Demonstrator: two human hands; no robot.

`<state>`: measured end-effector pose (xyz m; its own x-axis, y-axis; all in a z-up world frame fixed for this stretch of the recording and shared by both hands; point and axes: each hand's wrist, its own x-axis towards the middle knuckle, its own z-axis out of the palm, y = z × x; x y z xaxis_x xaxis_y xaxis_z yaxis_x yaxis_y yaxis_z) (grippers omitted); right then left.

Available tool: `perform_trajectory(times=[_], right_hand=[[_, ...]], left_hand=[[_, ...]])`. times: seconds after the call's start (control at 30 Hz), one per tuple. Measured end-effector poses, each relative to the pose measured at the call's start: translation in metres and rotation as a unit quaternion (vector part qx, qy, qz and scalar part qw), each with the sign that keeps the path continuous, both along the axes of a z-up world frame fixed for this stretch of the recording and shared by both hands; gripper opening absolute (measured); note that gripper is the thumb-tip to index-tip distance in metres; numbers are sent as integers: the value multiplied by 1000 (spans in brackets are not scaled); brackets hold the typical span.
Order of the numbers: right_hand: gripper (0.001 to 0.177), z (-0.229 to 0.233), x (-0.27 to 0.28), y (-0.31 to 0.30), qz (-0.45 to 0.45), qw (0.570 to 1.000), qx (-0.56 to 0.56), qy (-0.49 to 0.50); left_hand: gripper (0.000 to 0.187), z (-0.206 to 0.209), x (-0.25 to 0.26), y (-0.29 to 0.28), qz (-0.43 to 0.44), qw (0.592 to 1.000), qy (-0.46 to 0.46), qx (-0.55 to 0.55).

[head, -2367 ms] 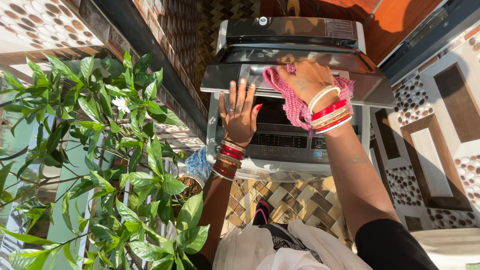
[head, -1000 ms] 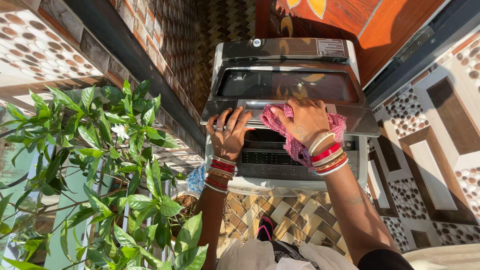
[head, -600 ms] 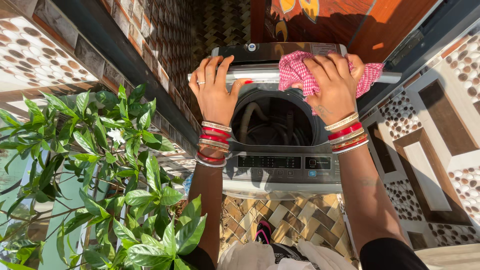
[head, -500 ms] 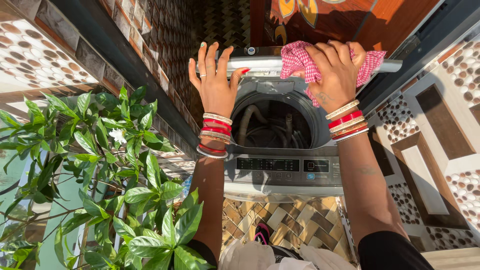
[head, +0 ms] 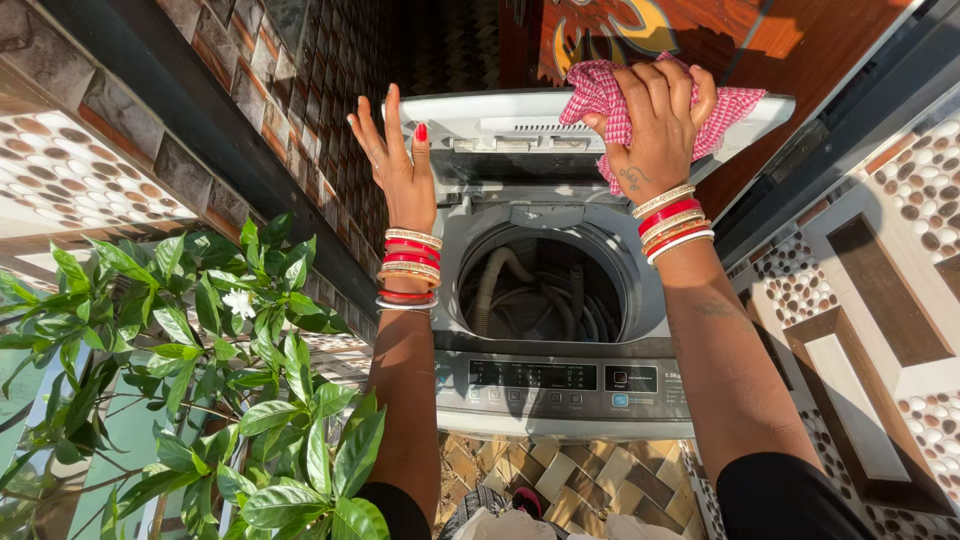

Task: The person cleans a washing machine by wiping the top panel, opening the lid to wipe the inner surfaces, and wiping down the exterior sides with a cloth.

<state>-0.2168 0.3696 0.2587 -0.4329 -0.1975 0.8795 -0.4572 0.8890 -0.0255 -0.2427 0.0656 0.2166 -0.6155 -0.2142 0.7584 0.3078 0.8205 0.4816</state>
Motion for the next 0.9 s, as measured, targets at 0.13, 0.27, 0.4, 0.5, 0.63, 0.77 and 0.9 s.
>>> perform_trajectory(times=[0.13,0.27,0.4,0.5,0.63,0.77,0.9], right_hand=[[56,5,-21,-12,-32,998,-21,45],[55,-4,-29,-35,-62,995,-57,47],[50,-8,-52,-106,-75,996,-25,44],[54,-9,-60,-167,-10,999,37,-2],[60,-7,-62,-191,19,994,104,30],[57,-18,-60,-123,-21,999,21,-36],[57,-39,-51,-25,-149,980,-121,-50]], left_hand=[[63,-12,-26,-14,-323,905,6,277],[63,-25,-67,-11,-289,888,-51,355],[77,-35,-97,-4,-323,823,-35,467],[86,-44,-99,-11,-316,829,-50,460],[85,-43,-97,-11,-362,785,-45,500],[81,-27,-78,0,-306,860,-22,407],[78,-13,-76,-8,-276,868,-64,408]])
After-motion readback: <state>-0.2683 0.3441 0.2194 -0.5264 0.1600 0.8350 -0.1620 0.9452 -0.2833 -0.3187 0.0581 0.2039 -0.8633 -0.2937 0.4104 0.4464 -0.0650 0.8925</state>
